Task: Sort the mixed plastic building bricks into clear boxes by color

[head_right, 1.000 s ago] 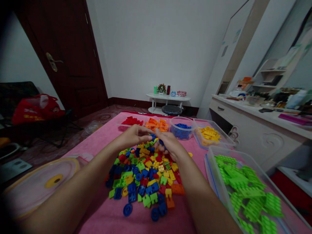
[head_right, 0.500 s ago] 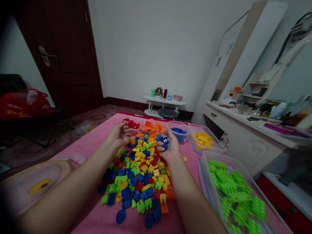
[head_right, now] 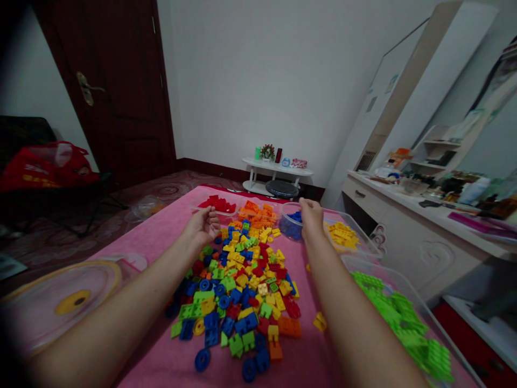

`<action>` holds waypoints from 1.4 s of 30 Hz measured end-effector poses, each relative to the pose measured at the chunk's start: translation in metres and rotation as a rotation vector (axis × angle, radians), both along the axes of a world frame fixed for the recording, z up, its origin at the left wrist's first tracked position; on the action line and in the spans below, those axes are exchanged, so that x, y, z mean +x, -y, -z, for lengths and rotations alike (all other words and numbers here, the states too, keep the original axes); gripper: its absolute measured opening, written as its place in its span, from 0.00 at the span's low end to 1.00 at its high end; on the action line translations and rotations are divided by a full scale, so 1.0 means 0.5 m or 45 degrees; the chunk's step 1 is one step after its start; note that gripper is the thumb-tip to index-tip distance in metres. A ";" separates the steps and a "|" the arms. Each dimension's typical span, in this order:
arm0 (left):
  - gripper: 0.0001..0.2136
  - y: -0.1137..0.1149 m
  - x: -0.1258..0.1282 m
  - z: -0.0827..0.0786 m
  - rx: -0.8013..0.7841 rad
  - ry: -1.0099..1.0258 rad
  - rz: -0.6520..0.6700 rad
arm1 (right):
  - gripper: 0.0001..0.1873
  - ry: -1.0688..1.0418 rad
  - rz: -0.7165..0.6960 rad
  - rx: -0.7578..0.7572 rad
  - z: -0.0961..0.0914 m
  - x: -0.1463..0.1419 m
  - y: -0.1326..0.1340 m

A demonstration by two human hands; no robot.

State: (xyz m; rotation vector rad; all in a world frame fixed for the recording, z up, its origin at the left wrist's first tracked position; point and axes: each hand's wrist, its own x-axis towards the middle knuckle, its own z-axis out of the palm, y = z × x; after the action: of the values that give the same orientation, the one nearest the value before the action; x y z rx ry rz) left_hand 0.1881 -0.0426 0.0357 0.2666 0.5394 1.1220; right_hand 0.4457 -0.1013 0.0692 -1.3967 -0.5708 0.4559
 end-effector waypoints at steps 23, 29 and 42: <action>0.08 -0.030 0.000 0.059 0.026 -0.253 -0.031 | 0.20 1.897 -0.553 -1.048 0.083 -0.203 0.114; 0.04 -0.027 0.002 0.061 0.162 -0.534 0.043 | 0.23 1.850 -0.421 -1.045 0.076 -0.190 0.118; 0.21 0.000 -0.023 0.045 1.798 -1.556 0.416 | 0.22 1.471 -0.879 -0.587 0.122 -0.241 0.093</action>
State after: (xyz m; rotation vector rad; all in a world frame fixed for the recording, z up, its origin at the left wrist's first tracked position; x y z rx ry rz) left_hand 0.1767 -0.0423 0.0133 2.2661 0.6093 0.7309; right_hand 0.3252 -0.1480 0.0083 -1.8239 -2.0236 0.2802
